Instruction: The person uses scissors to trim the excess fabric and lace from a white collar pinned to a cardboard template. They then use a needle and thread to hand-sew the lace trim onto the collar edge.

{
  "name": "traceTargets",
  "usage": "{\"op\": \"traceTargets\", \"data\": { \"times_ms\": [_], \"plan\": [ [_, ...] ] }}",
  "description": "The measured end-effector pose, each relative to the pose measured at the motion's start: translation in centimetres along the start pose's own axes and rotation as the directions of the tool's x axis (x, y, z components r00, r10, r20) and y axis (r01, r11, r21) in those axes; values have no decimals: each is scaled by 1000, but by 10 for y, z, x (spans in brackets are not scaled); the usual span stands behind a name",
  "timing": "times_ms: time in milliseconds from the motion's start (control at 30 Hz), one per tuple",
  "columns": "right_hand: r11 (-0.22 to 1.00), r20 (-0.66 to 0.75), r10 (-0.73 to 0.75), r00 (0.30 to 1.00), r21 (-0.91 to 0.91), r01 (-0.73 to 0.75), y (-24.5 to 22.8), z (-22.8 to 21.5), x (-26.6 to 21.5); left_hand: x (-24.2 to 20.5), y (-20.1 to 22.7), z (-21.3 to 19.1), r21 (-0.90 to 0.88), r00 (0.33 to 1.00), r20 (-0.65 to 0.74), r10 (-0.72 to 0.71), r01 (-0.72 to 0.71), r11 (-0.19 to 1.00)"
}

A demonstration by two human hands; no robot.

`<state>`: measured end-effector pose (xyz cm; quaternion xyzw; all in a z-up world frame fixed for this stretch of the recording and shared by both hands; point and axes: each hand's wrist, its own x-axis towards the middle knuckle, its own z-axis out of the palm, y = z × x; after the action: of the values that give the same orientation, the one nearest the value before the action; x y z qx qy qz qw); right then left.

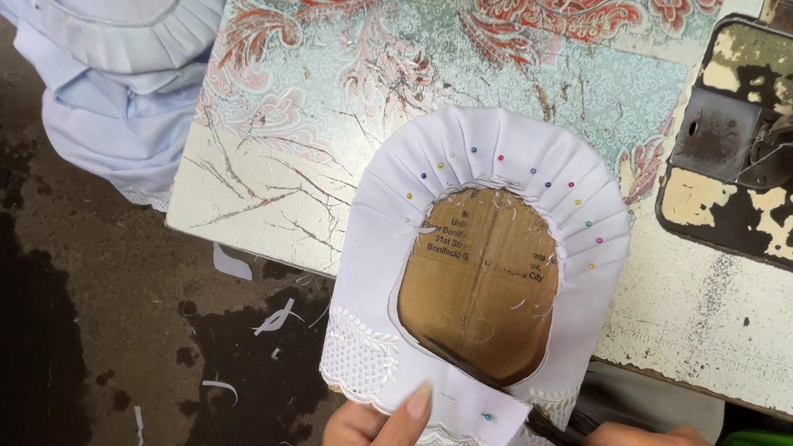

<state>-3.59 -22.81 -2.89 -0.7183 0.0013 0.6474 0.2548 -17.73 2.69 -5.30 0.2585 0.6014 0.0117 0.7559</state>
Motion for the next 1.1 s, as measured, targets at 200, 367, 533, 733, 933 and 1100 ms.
{"op": "traceTargets", "data": {
  "times_ms": [200, 367, 533, 733, 933, 1100],
  "plan": [
    [988, -337, -88, 937, -146, 40, 45, 4, 5, -9, 62, -33, 721, 838, -163, 520, -258, 643],
    [998, -608, -36, 793, 19, 59, -19, 30, -4, -3, 107, -6, 751, 916, 58, 397, -302, 587],
    [953, -694, -235, 680, -29, 301, -18, 38, 15, 4, 93, 18, 459, 937, 139, 320, -348, 817],
    [952, -700, -270, 662, -89, 294, -25, 14, -5, 11, 64, 20, 332, 927, 229, 296, -360, 872],
    [813, -737, -557, 383, -578, 72, -14, -5, -26, -8, 47, 43, 258, 953, 262, 151, -220, 941],
    [733, -701, -673, 234, -674, 89, -25, 7, -28, -16, 43, 45, 349, 977, 207, 52, -123, 929]
  ]
}}
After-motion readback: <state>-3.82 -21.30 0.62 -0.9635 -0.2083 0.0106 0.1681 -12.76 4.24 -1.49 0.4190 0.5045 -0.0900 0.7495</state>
